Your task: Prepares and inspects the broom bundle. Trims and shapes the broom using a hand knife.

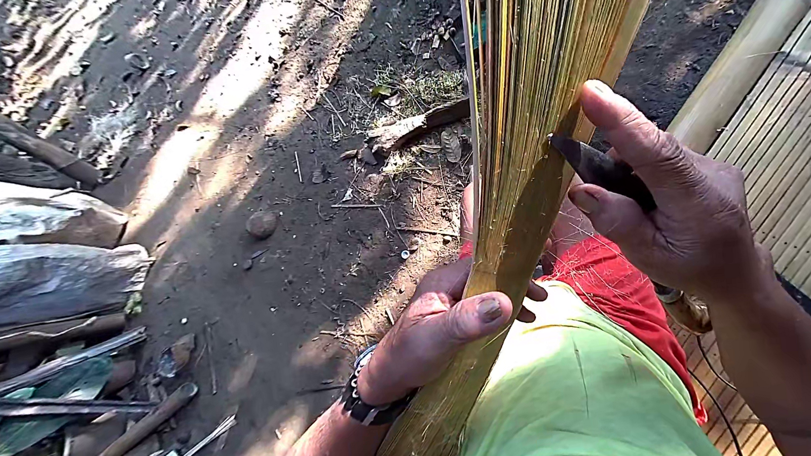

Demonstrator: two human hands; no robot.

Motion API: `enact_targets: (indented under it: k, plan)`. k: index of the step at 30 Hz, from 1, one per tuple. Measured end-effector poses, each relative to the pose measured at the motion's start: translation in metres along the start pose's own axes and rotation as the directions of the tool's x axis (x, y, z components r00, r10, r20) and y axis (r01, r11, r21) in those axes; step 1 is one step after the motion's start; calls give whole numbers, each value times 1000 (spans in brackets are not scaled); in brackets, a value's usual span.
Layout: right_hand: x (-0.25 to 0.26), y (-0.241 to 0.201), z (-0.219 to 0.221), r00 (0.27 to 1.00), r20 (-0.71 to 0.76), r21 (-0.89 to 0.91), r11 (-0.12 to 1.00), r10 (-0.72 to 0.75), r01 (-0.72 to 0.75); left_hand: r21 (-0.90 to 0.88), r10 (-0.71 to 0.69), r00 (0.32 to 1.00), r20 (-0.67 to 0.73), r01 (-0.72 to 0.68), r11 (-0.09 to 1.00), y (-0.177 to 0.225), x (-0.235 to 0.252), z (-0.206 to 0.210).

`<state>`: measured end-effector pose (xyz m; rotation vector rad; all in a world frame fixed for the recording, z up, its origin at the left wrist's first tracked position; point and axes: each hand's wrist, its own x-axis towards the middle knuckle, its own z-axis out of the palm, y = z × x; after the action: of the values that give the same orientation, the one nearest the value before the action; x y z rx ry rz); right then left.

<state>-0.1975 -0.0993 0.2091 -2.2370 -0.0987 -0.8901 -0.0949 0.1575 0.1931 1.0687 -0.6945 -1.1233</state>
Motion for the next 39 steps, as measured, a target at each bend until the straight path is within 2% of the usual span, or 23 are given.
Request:
enact_targets:
  k: [7, 14, 21, 25, 31, 37, 39]
  plan:
    - [4, 1, 1, 999, -34, 16, 999, -30, 31, 39, 7, 999, 34, -8, 999, -6, 0, -1]
    - [-9, 14, -16, 987, -163, 122, 992, 7, 13, 46, 2, 1000, -6, -2, 999, -9, 1, -4]
    - [-22, 6, 13, 1000, 10, 113, 994, 7, -8, 121, 46, 998, -35, -41, 992, -9, 3, 3]
    - [-20, 6, 18, 998, -30, 59, 996, -58, 60, 130, 39, 999, -17, -36, 991, -8, 2, 5]
    - [-13, 4, 4, 995, -89, 86, 995, -47, 54, 133, 36, 999, -11, -34, 991, -9, 2, 5]
    - [-20, 17, -18, 968, -246, 125, 992, 44, -13, 50, 20, 1000, -17, -19, 999, -11, 4, -1]
    - [-22, 17, -16, 976, -205, 112, 992, 74, -52, -19, 17, 1000, 0, -17, 1000, -11, 4, -4]
